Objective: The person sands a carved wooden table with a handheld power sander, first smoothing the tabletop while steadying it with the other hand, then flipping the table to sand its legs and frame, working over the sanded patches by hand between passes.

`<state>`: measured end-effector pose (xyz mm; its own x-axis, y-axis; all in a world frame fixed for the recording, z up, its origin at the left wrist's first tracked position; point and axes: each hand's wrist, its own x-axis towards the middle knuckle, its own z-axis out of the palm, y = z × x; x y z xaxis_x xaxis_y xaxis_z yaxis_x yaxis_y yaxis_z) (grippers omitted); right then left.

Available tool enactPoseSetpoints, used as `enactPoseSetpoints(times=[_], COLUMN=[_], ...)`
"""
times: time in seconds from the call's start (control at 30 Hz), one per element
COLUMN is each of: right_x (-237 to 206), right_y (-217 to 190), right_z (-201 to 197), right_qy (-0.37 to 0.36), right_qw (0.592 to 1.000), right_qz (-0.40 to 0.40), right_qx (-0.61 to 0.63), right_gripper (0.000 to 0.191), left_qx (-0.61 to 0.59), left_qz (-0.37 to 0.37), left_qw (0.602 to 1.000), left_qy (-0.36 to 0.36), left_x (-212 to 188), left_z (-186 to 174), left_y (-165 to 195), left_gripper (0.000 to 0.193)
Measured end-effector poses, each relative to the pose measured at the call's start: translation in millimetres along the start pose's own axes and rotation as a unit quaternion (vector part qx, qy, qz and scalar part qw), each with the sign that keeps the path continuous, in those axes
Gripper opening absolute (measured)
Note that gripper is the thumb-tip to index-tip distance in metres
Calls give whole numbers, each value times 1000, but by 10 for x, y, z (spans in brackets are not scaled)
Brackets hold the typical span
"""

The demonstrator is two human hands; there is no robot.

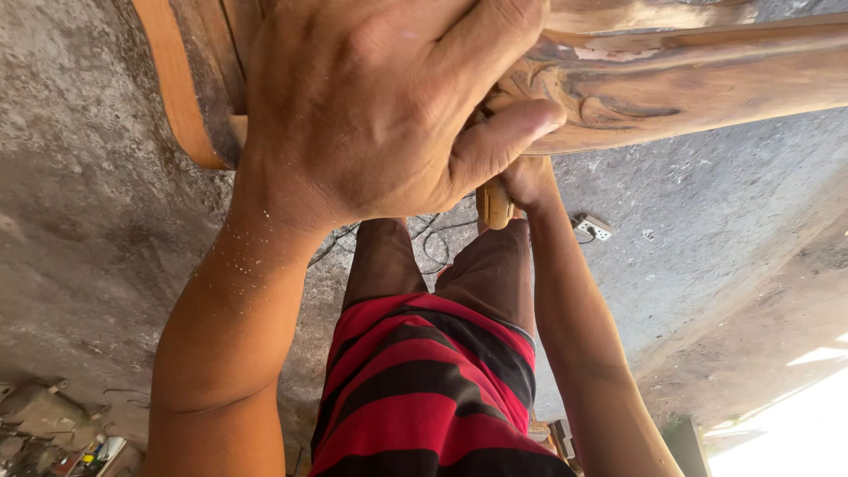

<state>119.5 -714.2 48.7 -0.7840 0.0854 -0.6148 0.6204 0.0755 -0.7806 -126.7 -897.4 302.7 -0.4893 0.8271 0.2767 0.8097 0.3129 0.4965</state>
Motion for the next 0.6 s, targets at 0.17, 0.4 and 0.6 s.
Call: enactPoseSetpoints(times=[0.17,0.4,0.6], right_x=[-37,5,-22], right_y=[89,63,-149], right_z=[19,-117,-305], right_qy=[23,45,86], right_qw=[998,985,989], right_qz=[3,-13,-13], right_qx=[-63,-166,-123], right_gripper=[36,34,39], left_qx=[-1,22,57], left_qz=[-5,-11,-13], left_qw=[1000,1000,998], left_qy=[8,1,-1], left_x=[45,46,88], left_z=[-16,-29,-56], left_y=[20,41,82], left_gripper=[38,38,37])
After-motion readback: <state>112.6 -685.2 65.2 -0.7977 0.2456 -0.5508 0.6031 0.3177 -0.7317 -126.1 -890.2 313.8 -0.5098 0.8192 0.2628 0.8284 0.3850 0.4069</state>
